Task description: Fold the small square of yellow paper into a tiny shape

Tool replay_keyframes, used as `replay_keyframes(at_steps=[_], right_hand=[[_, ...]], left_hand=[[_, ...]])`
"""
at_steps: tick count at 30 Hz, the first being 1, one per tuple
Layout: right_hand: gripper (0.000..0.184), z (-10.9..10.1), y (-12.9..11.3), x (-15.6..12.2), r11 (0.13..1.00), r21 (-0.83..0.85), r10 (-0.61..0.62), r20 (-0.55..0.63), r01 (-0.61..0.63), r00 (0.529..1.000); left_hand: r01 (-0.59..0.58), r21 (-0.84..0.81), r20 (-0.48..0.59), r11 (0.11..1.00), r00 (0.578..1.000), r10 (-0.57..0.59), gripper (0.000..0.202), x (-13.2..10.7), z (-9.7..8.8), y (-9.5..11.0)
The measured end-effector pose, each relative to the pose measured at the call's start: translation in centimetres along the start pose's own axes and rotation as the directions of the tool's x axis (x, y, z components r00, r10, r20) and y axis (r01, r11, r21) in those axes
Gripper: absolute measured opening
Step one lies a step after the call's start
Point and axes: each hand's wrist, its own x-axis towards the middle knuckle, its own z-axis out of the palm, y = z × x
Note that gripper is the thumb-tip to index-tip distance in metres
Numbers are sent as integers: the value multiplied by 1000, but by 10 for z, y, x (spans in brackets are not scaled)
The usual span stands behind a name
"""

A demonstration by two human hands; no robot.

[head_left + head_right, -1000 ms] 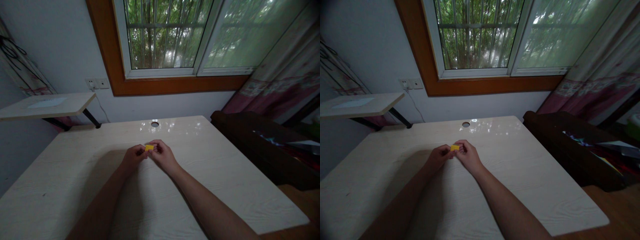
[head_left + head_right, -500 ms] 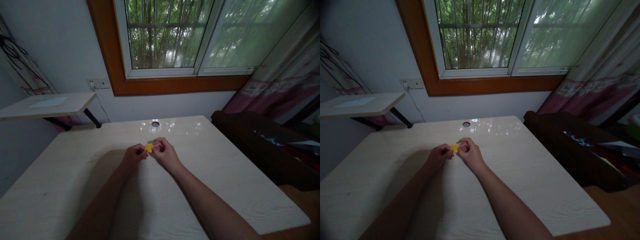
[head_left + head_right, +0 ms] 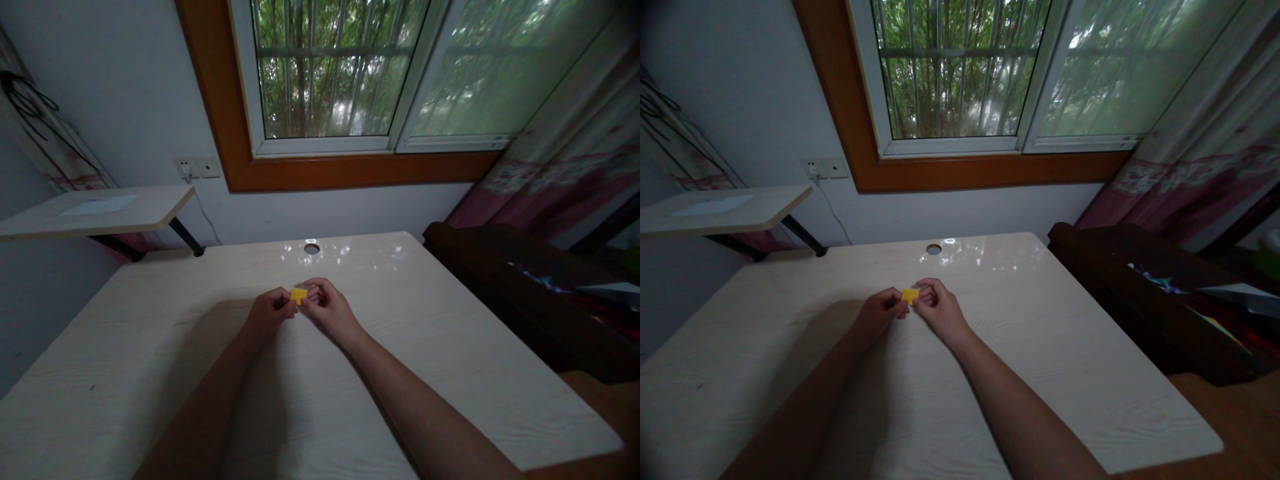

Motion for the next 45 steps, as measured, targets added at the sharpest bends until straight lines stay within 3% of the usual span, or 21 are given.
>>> replay_keyframes(at_steps=[9,16,20,24,27,34,39,45], right_hand=[[31,2,1,3,995,101,22,-72,-15,997],[30,-3,-10,7,988,152,62,-188,-34,980],[32,-3,-12,6,988,150,66,-164,-41,984],[32,0,-8,4,993,116,35,-116,-21,993],[31,3,-5,1,997,76,3,-65,2,998],[34,5,-11,-5,998,-59,2,11,-1,1000],[32,3,-12,-4,994,-102,-38,10,39,999],[41,2,-8,0,999,30,18,-13,-18,1000]], left_hand=[[11,-6,1,1000,1000,-11,18,-2,-1,3],[14,-56,-97,998,995,-20,15,-2,-5,13],[26,-102,-97,994,995,-36,18,-1,-5,14],[-4,-108,-32,994,999,0,22,0,-2,7],[-18,-21,23,1000,1000,18,22,0,0,5],[-84,187,42,979,996,78,21,-4,-1,12],[-66,90,47,994,997,62,22,-5,-1,7],[23,-85,44,996,999,-20,20,-5,-3,7]])
